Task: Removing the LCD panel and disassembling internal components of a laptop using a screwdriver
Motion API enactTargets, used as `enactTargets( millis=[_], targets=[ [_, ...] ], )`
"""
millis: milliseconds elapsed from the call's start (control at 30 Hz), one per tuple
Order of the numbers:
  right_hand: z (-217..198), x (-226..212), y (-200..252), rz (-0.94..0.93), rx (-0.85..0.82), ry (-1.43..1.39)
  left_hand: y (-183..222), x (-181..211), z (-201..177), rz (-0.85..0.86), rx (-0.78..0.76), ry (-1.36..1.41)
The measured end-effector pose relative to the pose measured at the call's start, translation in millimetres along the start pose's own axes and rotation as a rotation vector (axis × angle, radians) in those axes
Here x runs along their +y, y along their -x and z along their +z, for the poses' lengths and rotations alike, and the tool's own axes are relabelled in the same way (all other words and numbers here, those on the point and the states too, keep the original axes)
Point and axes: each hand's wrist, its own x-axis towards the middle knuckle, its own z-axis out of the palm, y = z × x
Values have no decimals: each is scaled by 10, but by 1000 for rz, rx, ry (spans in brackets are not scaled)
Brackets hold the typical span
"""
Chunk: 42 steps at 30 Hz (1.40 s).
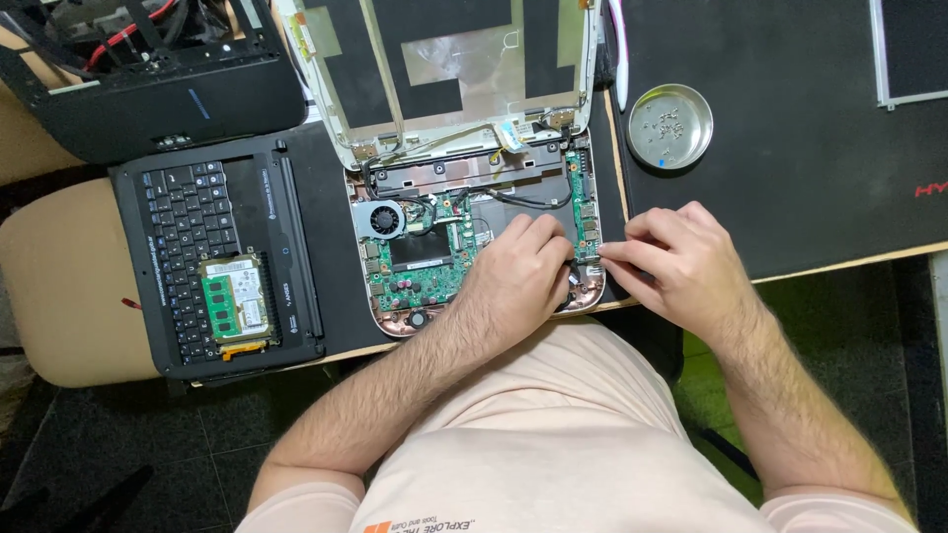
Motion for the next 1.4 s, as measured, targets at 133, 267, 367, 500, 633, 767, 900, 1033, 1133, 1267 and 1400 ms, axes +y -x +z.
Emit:
enactTargets(
  millis=[133, 267, 367, 500, 633, 767, 900, 1033, 1133, 1267, 1400],
  targets=[
    [60, 33, 7, 16, 31, -67, 7, 6, 3, 2, 9, 9],
    [123, 66, 21, 40, 59, -147, 4, -3, -9, 0, 12, 15],
    [178, 92, 68, 61, 77, -193, 7, 1, -11, 7, 16, 16],
    [95, 45, 39, 30, 81, -143, 4, -4, -15, 13, 25, 18],
    [-13, -44, -24, -4, 66, -62, 6, 0, -25, 11, 24, 20],
    [-56, -81, -42, -21, 48, 23, 11, 0, -11, 9, 37, 21],
    [-21, -32, -26, -17, 38, 10, 1, 4, -25, 16, 39, 22],
    [-41, -53, -33, -25, 42, 16, -5, 5, -31, 17, 50, 18],
    [-74, -78, -40, -33, 34, 64, -1, 9, -21, 18, 41, 21],
    [-99, -98, -65, -39, 5, 103, 5, 4, -6, 27, 62, 17],
    [-92, -89, -95, -42, -5, 84, -8, 22, -47, 22, 67, 25]
  ],
)
